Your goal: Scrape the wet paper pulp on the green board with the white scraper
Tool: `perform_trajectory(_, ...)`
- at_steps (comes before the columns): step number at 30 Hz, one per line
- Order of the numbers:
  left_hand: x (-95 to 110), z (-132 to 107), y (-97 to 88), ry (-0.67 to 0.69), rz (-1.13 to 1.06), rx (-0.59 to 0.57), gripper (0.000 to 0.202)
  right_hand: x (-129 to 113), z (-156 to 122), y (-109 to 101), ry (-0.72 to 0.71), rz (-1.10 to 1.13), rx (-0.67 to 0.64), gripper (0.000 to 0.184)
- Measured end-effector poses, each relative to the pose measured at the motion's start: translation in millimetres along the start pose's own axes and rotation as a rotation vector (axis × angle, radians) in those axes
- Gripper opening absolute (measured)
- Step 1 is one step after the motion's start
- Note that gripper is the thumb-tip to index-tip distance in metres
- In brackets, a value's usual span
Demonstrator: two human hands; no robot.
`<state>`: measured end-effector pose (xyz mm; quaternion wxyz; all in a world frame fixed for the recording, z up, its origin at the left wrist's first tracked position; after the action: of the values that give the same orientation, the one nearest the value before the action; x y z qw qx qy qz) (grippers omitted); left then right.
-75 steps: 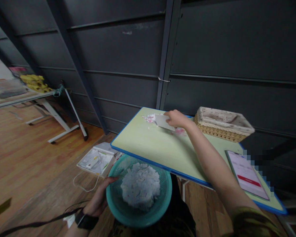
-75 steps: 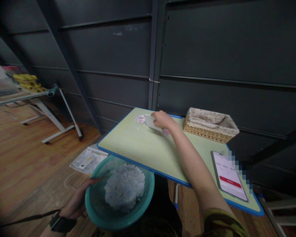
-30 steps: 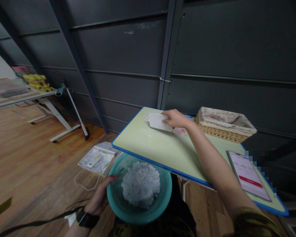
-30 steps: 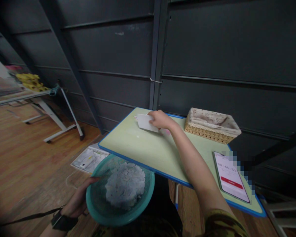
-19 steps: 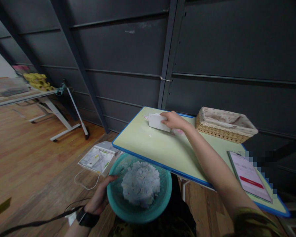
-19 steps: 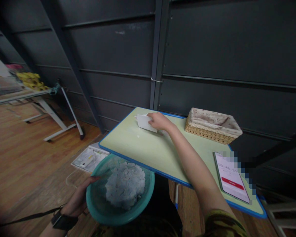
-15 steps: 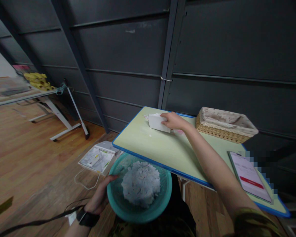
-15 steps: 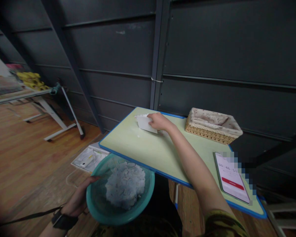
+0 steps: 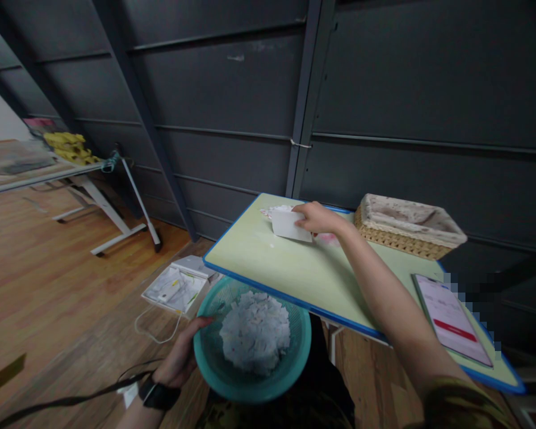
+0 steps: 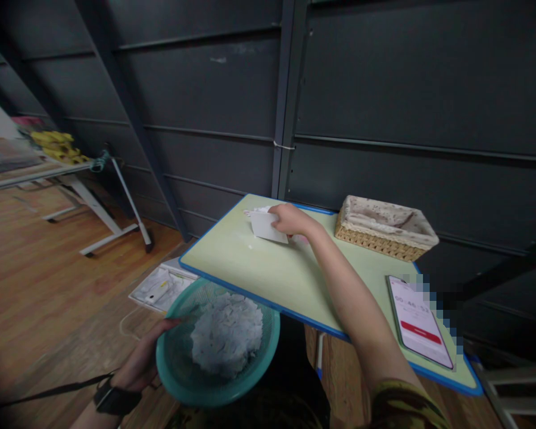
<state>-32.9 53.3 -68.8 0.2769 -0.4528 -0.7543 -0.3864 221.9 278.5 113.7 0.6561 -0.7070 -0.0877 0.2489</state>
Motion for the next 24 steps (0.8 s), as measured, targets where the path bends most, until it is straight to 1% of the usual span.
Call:
perform_trajectory(3,0.5,-1.2,1.9,-0.010,0.001,0.003,0.012,0.5,-3.6,2.4,-0.005,0.053,-0.092,0.029)
perform_trajectory(5,1.2,-1.8,3.3,-0.007,-0.002,0.003,0.012,-0.6,-5.2,3.4,-0.018,0.086,-0.128,0.027)
perform_trajectory(12,3.2,-4.0,3.7,-0.008,-0.005,0.036,0.017,-8.1,-5.9,7.1,-0.056,0.163,-0.154,0.031)
perform_trajectory(15,3.6,-2.7,2.0,-0.003,-0.019,0.052,0.019,-14.0,-8.0,11.0,-0.087,0.214,-0.202,0.032)
perform_trajectory(21,1.7,2.0,-1.3,0.019,-0.029,0.057,0.011,-28.3,-14.2,21.8,-0.177,0.305,-0.318,0.032)
perform_trajectory(24,3.2,-0.5,0.5,0.025,-0.017,0.065,0.012,-33.4,-18.5,22.0,-0.206,0.333,-0.361,0.032)
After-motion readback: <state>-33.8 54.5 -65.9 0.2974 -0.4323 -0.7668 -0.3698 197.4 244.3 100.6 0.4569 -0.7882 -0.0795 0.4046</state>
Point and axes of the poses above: each hand's wrist, its own z-axis towards the middle knuckle, its own y-axis out of the palm, x = y × z, the point moved 8 cm from there along z, towards the middle knuckle, and after that the axes turned 4 degrees about y, right-handed, at the moved point
